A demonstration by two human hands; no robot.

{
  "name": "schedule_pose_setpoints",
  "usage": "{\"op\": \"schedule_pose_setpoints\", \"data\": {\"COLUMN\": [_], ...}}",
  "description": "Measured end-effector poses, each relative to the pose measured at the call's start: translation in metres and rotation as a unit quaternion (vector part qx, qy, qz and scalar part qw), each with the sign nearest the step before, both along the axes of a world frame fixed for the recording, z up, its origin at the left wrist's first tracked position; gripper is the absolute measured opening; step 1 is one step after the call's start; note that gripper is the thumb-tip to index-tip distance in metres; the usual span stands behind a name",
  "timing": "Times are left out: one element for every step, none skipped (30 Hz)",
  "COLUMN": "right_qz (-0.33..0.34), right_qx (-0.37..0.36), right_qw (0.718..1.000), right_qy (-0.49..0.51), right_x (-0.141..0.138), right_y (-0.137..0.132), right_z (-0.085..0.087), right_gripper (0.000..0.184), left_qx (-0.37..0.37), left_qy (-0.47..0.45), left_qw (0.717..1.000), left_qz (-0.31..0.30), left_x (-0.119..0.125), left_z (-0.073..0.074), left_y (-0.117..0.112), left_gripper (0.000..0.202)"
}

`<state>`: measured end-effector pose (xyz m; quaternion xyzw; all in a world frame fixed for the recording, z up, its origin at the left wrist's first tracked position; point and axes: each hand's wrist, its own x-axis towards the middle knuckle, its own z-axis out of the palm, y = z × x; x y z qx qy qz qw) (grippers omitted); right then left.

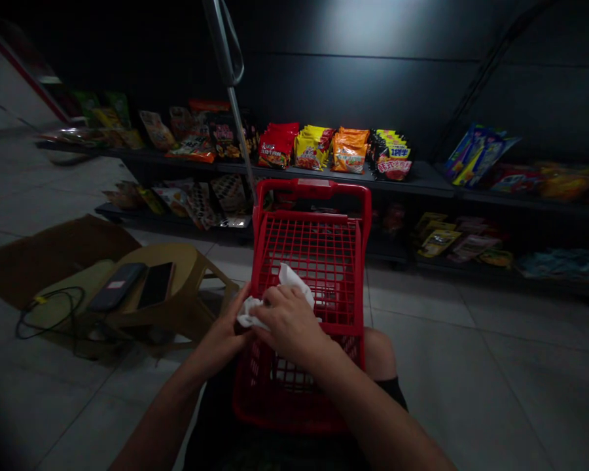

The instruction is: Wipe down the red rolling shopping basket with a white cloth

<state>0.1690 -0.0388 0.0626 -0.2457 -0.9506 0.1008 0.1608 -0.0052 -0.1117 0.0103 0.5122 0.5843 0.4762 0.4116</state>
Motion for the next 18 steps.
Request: {"op": "schedule_pose_setpoints", "data": {"right_qz": [0.006, 0.009, 0.007, 0.003, -0.002, -0.005, -0.006, -0.004, -0.001, 0.006, 0.013, 0.019, 0.024, 0.029, 0.034, 0.041, 0.050, 0.061], "right_qx": [0.009, 0.016, 0.023, 0.028, 0.030, 0.031, 0.031, 0.029, 0.026, 0.024, 0.023, 0.022, 0.021, 0.021, 0.021, 0.019, 0.015, 0.004], "right_qw": [1.000, 0.999, 0.999, 0.999, 0.998, 0.998, 0.998, 0.998, 0.997, 0.997, 0.997, 0.996, 0.996, 0.995, 0.995, 0.995, 0.994, 0.994], "right_qy": [-0.017, -0.030, -0.038, -0.043, -0.047, -0.052, -0.058, -0.063, -0.069, -0.073, -0.077, -0.080, -0.084, -0.088, -0.091, -0.093, -0.093, -0.090], "right_x": [-0.009, -0.015, -0.018, -0.019, -0.018, -0.016, -0.013, -0.011, -0.009, -0.008, -0.007, -0.007, -0.007, -0.007, -0.007, -0.006, -0.006, -0.005], "right_y": [-0.001, -0.002, -0.002, -0.002, -0.001, 0.000, 0.002, 0.003, 0.005, 0.006, 0.007, 0.009, 0.010, 0.012, 0.013, 0.015, 0.017, 0.021], "right_z": [-0.001, -0.001, -0.002, -0.003, -0.004, -0.004, -0.004, -0.004, -0.003, -0.002, -0.001, 0.000, 0.001, 0.002, 0.004, 0.006, 0.008, 0.011], "right_gripper": [0.023, 0.024, 0.025, 0.026, 0.025, 0.024, 0.022, 0.020, 0.019, 0.018, 0.019, 0.019, 0.018, 0.018, 0.017, 0.018, 0.018, 0.018], "left_qx": [0.005, 0.005, 0.002, -0.001, -0.006, -0.010, -0.015, -0.019, -0.023, -0.026, -0.028, -0.027, -0.026, -0.028, -0.033, -0.039, -0.043, -0.045], "left_qy": [0.025, 0.039, 0.041, 0.029, 0.004, -0.031, -0.070, -0.109, -0.141, -0.164, -0.179, -0.186, -0.188, -0.188, -0.186, -0.184, -0.184, -0.192], "left_qw": [1.000, 0.999, 0.999, 1.000, 1.000, 0.999, 0.997, 0.994, 0.990, 0.986, 0.983, 0.982, 0.981, 0.981, 0.982, 0.982, 0.982, 0.980], "left_qz": [0.001, 0.001, 0.002, 0.004, 0.004, 0.000, -0.007, -0.013, -0.019, -0.023, -0.027, -0.027, -0.027, -0.027, -0.026, -0.026, -0.026, -0.028], "left_x": [-0.001, -0.003, -0.004, -0.004, -0.004, -0.004, -0.003, -0.003, -0.002, -0.001, -0.001, 0.000, 0.000, 0.001, 0.001, 0.001, 0.001, 0.001], "left_z": [-0.001, -0.002, -0.003, -0.004, -0.004, -0.005, -0.005, -0.005, -0.005, -0.005, -0.005, -0.005, -0.005, -0.006, -0.006, -0.006, -0.007, -0.008], "left_y": [-0.001, -0.001, -0.002, -0.002, -0.003, -0.003, -0.003, -0.003, -0.003, -0.002, -0.002, -0.002, -0.002, -0.002, -0.002, -0.002, -0.002, -0.003], "left_gripper": [0.089, 0.088, 0.088, 0.089, 0.091, 0.094, 0.096, 0.098, 0.100, 0.100, 0.100, 0.099, 0.098, 0.098, 0.098, 0.098, 0.099, 0.100]}}
